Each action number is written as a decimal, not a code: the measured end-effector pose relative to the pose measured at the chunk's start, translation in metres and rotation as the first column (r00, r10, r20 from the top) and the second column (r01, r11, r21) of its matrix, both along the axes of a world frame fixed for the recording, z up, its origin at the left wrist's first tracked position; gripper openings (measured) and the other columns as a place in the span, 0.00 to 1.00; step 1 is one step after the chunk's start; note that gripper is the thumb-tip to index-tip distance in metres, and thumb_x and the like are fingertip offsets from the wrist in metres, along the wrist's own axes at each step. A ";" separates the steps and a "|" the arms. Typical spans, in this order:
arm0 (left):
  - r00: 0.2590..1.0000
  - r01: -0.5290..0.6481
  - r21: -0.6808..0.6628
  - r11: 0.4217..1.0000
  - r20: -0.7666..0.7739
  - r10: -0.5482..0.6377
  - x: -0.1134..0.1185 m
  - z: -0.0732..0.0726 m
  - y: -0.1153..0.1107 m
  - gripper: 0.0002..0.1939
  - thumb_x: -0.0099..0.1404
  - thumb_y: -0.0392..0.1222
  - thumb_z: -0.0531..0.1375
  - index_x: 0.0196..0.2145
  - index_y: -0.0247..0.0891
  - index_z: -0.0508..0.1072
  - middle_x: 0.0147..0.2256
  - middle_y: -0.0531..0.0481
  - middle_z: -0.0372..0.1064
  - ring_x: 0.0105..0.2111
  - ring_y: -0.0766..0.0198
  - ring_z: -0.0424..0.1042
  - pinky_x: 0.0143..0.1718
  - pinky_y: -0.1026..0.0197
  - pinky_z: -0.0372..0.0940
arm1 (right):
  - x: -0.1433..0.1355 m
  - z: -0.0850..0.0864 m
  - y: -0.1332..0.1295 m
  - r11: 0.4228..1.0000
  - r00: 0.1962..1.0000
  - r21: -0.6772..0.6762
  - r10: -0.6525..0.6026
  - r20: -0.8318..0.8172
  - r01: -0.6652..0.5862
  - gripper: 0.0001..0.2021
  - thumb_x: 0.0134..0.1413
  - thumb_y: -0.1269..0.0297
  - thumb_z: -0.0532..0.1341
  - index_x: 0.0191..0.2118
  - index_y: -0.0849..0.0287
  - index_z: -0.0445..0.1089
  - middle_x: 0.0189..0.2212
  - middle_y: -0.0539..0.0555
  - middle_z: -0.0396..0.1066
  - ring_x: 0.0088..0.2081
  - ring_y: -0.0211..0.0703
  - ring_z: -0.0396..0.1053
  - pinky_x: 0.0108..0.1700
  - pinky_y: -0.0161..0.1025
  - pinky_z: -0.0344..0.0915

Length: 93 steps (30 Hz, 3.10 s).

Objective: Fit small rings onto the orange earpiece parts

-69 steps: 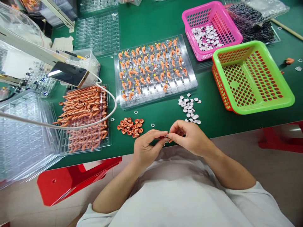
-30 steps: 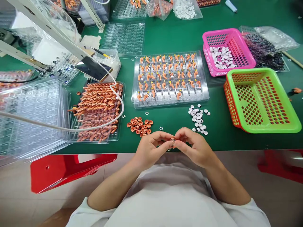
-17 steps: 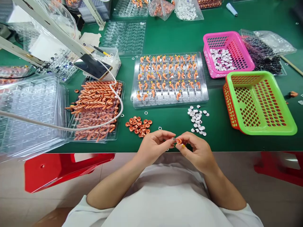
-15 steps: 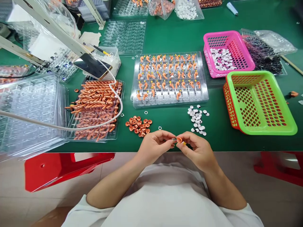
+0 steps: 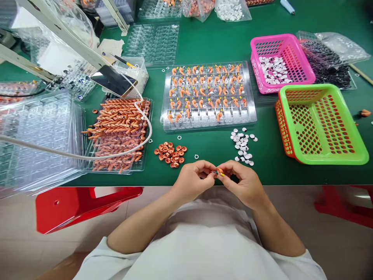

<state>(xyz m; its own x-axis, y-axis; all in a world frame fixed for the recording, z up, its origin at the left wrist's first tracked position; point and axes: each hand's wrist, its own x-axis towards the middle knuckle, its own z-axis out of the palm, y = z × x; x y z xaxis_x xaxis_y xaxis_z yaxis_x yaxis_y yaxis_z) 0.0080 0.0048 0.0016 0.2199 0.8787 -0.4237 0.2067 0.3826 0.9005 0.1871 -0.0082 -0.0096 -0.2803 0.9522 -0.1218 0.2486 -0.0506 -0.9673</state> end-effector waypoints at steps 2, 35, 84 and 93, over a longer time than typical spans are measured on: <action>1.000 0.004 0.005 1.000 -0.015 -0.004 0.000 -0.002 -0.001 0.06 0.55 0.35 0.61 0.32 0.35 0.77 0.29 0.49 0.77 0.30 0.62 0.76 0.34 0.62 0.73 | 0.001 0.001 0.001 1.000 1.000 0.011 -0.005 0.021 0.005 0.04 0.59 0.66 0.62 0.40 0.54 0.72 0.33 0.49 0.73 0.31 0.36 0.69 0.34 0.32 0.67; 0.998 -0.040 0.060 0.997 0.058 0.036 -0.007 0.001 -0.001 0.05 0.59 0.37 0.62 0.32 0.35 0.79 0.33 0.45 0.80 0.35 0.57 0.79 0.38 0.59 0.74 | -0.012 -0.006 -0.011 0.973 0.968 -0.129 -0.210 -0.140 0.192 0.09 0.59 0.57 0.63 0.40 0.56 0.72 0.32 0.52 0.75 0.32 0.39 0.72 0.35 0.36 0.71; 0.954 -0.132 0.027 0.991 0.276 0.120 -0.006 -0.007 -0.001 0.12 0.61 0.41 0.67 0.43 0.39 0.80 0.41 0.47 0.80 0.41 0.60 0.78 0.45 0.61 0.73 | -0.018 -0.008 -0.011 0.878 0.981 0.450 -0.191 0.019 0.162 0.16 0.60 0.77 0.59 0.48 0.50 0.71 0.40 0.54 0.74 0.41 0.44 0.73 0.41 0.42 0.71; 0.907 -0.113 -0.039 0.993 0.403 0.119 0.000 -0.004 0.004 0.09 0.59 0.38 0.68 0.40 0.39 0.80 0.37 0.49 0.81 0.38 0.62 0.79 0.41 0.64 0.74 | -0.013 -0.004 -0.009 0.926 0.987 0.345 -0.159 -0.017 0.155 0.10 0.61 0.77 0.57 0.44 0.55 0.68 0.34 0.51 0.70 0.36 0.40 0.70 0.38 0.39 0.69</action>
<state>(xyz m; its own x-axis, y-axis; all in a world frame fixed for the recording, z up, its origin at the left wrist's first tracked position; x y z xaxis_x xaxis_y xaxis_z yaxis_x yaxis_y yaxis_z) 0.0083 0.0089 -0.0024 0.2715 0.9031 -0.3328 -0.2207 0.3950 0.8918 0.1736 -0.0176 -0.0137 -0.1241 0.9679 0.2185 0.2753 0.2451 -0.9296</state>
